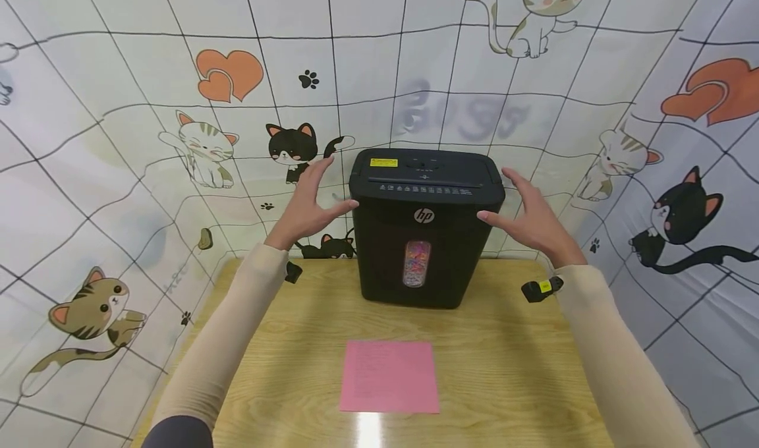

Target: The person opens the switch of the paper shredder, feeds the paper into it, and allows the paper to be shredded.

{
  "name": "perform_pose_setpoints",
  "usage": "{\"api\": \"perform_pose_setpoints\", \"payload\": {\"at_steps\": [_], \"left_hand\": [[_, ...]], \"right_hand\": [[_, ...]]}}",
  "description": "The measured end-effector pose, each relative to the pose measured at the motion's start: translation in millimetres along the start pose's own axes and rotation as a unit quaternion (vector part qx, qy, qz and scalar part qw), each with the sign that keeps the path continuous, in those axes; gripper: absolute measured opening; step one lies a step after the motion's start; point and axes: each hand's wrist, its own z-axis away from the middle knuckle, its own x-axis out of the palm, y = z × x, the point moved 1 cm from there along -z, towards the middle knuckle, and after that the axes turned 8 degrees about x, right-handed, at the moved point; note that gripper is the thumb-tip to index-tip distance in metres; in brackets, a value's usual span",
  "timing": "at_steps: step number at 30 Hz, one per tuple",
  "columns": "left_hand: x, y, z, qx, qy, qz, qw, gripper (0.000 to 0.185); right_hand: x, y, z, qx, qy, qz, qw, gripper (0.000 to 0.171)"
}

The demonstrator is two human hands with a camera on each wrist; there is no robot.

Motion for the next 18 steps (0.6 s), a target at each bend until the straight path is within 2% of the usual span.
{"api": "perform_pose_setpoints", "payload": {"at_steps": [6, 11, 18], "left_hand": [[12.3, -12.9, 22.2, -0.007, 0.011, 0.015, 0.9998, 0.102], [24.9, -22.5, 43.2, -0.015, 0.017, 0.019, 0.9996, 0.102], [44.1, -37.3, 79.2, -0.041, 0.015, 0.028, 0.9986, 0.103]], "right_hand": [[9.2, 15.7, 14.9, -0.003, 0.012, -0.022, 1.0, 0.106], [21.3, 30.8, 25.6, 0.018, 0.017, -0.013, 1.0, 0.108], [44.0, 50.5, 40.3, 0.043, 0.0, -0.027, 0.999, 0.113]]}}
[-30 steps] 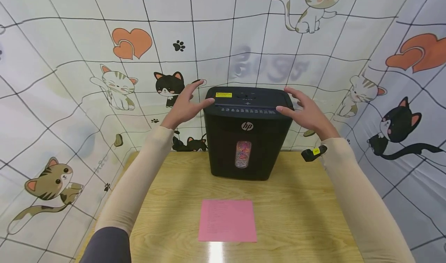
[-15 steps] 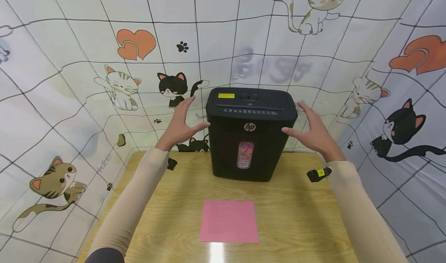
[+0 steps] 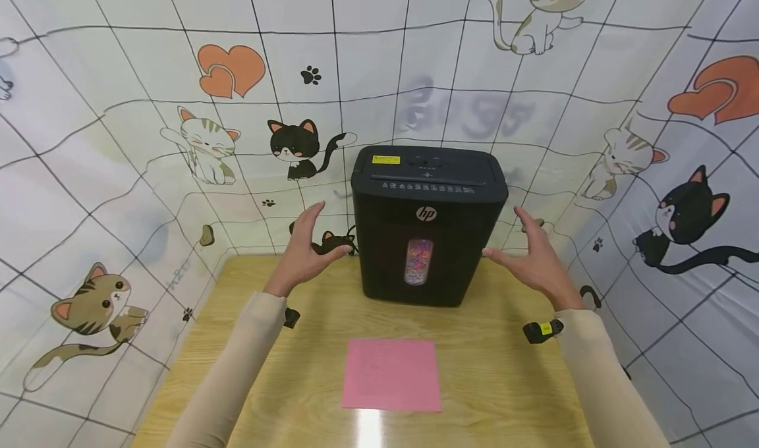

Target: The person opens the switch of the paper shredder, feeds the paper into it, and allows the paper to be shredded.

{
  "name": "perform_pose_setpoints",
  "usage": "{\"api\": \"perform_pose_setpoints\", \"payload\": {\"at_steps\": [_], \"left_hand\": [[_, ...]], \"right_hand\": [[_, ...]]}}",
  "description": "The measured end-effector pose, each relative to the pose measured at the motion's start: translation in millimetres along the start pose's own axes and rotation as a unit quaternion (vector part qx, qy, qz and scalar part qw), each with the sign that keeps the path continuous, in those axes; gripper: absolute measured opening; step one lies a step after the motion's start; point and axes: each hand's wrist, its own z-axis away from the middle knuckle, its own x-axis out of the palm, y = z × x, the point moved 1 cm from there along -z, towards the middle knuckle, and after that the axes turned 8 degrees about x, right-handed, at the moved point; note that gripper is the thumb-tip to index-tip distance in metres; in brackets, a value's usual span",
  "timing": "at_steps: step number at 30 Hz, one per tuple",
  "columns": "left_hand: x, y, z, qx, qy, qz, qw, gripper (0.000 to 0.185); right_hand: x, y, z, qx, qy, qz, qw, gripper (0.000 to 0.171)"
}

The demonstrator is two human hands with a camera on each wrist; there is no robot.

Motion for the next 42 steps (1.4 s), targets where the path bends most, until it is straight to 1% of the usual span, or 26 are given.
{"api": "perform_pose_setpoints", "payload": {"at_steps": [3, 9, 14, 19, 26, 30, 34, 38, 40, 42], "left_hand": [[8.7, -7.7, 12.9, -0.002, -0.003, 0.003, 1.0, 0.104], [26.1, -23.7, 39.0, -0.027, -0.006, 0.007, 0.9996, 0.103], [39.5, -31.1, 63.3, -0.049, -0.012, 0.021, 0.9985, 0.102], [55.1, -38.1, 85.4, -0.068, -0.023, 0.023, 0.9972, 0.104], [79.2, -49.5, 111.0, -0.073, -0.039, 0.02, 0.9964, 0.108], [93.2, -52.1, 129.3, -0.084, -0.057, 0.035, 0.9942, 0.11], [106.6, -51.6, 144.3, -0.089, -0.077, 0.043, 0.9921, 0.111], [117.4, -52.3, 154.2, -0.091, -0.096, 0.046, 0.9902, 0.11], [122.0, -52.2, 157.9, -0.086, -0.104, 0.049, 0.9896, 0.109], [126.5, -50.8, 161.4, -0.079, -0.113, 0.051, 0.9891, 0.109]], "right_hand": [[8.8, 8.7, 6.0, 0.002, -0.006, -0.003, 1.0, 0.112], [28.9, 28.0, 17.4, 0.0, -0.006, -0.002, 1.0, 0.112], [51.6, 43.7, 26.5, -0.005, -0.015, -0.013, 1.0, 0.112], [73.8, 51.9, 37.1, -0.001, -0.031, -0.023, 0.999, 0.112], [109.0, 61.9, 51.1, 0.004, -0.047, -0.035, 0.998, 0.111], [133.3, 68.3, 60.6, 0.002, -0.058, -0.037, 0.998, 0.111], [153.8, 74.6, 67.2, -0.013, -0.058, -0.046, 0.997, 0.11], [170.5, 78.0, 75.6, -0.009, -0.073, -0.047, 0.996, 0.109], [178.2, 78.5, 80.4, -0.006, -0.083, -0.044, 0.996, 0.109], [185.1, 78.4, 84.2, -0.015, -0.086, -0.044, 0.995, 0.108]]}}
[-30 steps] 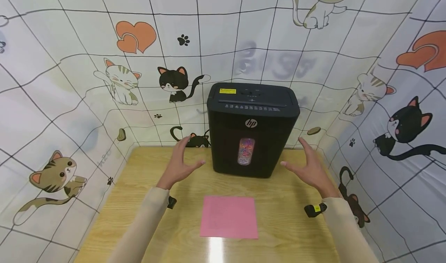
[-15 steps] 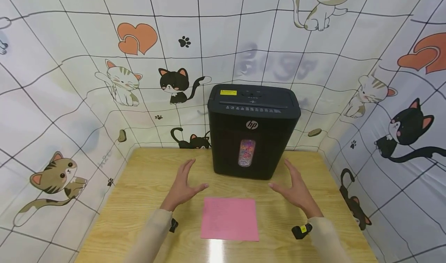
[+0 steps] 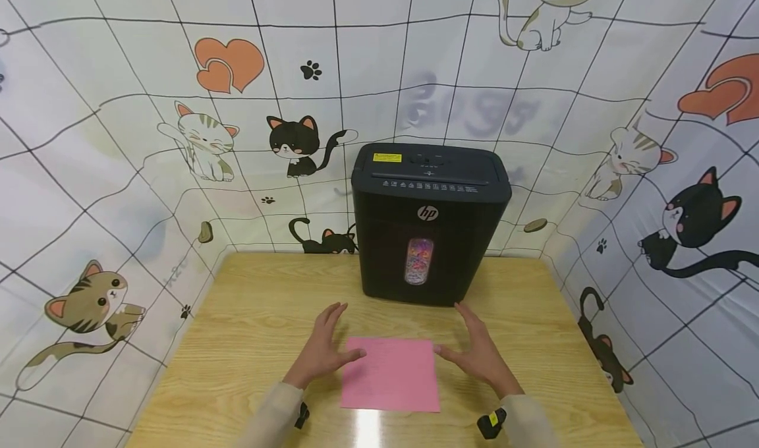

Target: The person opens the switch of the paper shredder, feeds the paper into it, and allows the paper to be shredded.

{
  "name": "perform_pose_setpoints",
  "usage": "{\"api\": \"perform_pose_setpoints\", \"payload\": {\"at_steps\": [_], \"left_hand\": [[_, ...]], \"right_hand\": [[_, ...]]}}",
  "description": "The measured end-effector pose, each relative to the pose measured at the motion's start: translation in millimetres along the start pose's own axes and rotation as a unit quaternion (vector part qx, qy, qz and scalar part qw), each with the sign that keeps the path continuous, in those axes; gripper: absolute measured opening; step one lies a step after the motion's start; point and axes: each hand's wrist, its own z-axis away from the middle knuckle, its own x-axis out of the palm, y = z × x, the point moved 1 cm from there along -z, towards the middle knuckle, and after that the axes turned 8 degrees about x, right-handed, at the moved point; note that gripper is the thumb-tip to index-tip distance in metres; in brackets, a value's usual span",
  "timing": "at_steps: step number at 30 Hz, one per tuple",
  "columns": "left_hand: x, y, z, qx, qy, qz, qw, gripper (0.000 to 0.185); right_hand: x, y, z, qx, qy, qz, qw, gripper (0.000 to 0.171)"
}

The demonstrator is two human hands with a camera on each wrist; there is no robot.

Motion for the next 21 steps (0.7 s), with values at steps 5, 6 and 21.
{"api": "perform_pose_setpoints", "payload": {"at_steps": [5, 6, 21], "left_hand": [[14.3, 0.8, 5.9, 0.026, -0.015, -0.025, 0.9992, 0.112], [17.2, 0.9, 7.2, 0.033, -0.018, -0.031, 0.9988, 0.112], [45.4, 3.6, 27.5, 0.067, -0.077, -0.064, 0.9927, 0.109]], "right_hand": [[18.9, 0.1, 4.3, -0.018, -0.01, -0.006, 1.0, 0.106], [22.8, 0.2, 5.1, -0.02, -0.016, -0.003, 1.0, 0.107], [68.9, 3.1, 18.9, -0.071, -0.056, 0.052, 0.995, 0.11]]}}
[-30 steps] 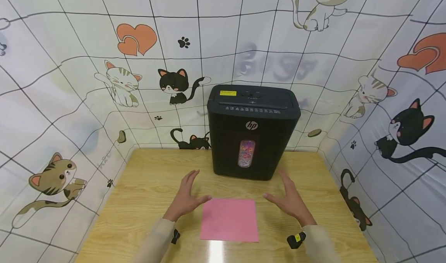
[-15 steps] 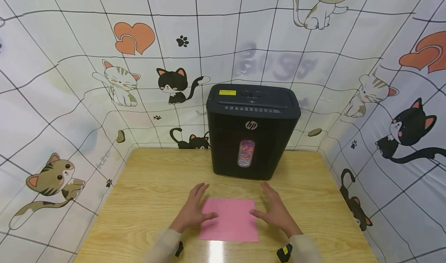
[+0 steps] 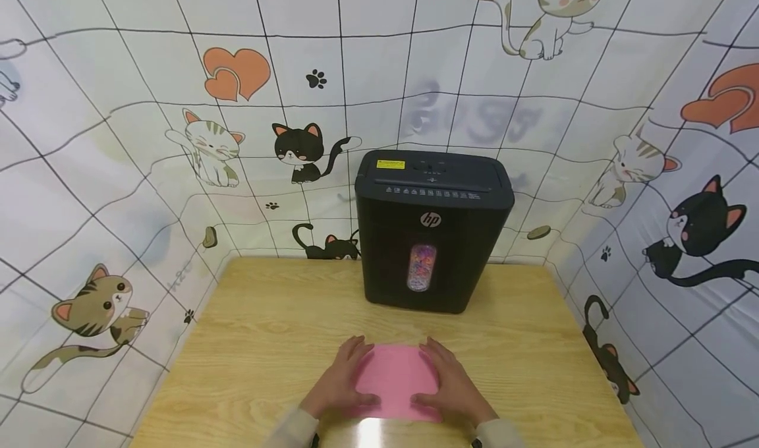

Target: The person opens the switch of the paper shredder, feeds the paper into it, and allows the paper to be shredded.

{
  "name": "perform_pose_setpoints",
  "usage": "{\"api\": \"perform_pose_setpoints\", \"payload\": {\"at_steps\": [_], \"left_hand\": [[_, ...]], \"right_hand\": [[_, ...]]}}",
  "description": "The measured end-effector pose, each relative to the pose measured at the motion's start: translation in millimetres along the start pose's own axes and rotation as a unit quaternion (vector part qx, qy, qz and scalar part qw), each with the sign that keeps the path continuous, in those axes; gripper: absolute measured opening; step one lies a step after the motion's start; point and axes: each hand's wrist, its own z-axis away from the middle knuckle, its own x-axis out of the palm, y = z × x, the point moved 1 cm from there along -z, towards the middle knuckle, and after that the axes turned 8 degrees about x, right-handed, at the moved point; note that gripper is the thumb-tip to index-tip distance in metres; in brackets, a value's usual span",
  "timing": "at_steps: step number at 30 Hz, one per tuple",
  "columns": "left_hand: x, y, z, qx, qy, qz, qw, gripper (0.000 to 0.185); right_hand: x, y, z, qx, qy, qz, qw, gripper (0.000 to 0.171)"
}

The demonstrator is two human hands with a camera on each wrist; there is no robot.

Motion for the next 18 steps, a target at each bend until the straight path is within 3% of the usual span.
{"api": "perform_pose_setpoints", "payload": {"at_steps": [6, 18], "left_hand": [[12.1, 0.9, 5.2, -0.02, -0.023, -0.023, 0.9993, 0.11], [13.6, 2.3, 4.9, -0.005, -0.014, -0.054, 0.9985, 0.104]], "right_hand": [[10.6, 0.0, 5.2, 0.005, -0.01, 0.029, 1.0, 0.109], [23.7, 3.4, 3.7, -0.017, 0.044, 0.073, 0.996, 0.11]]}}
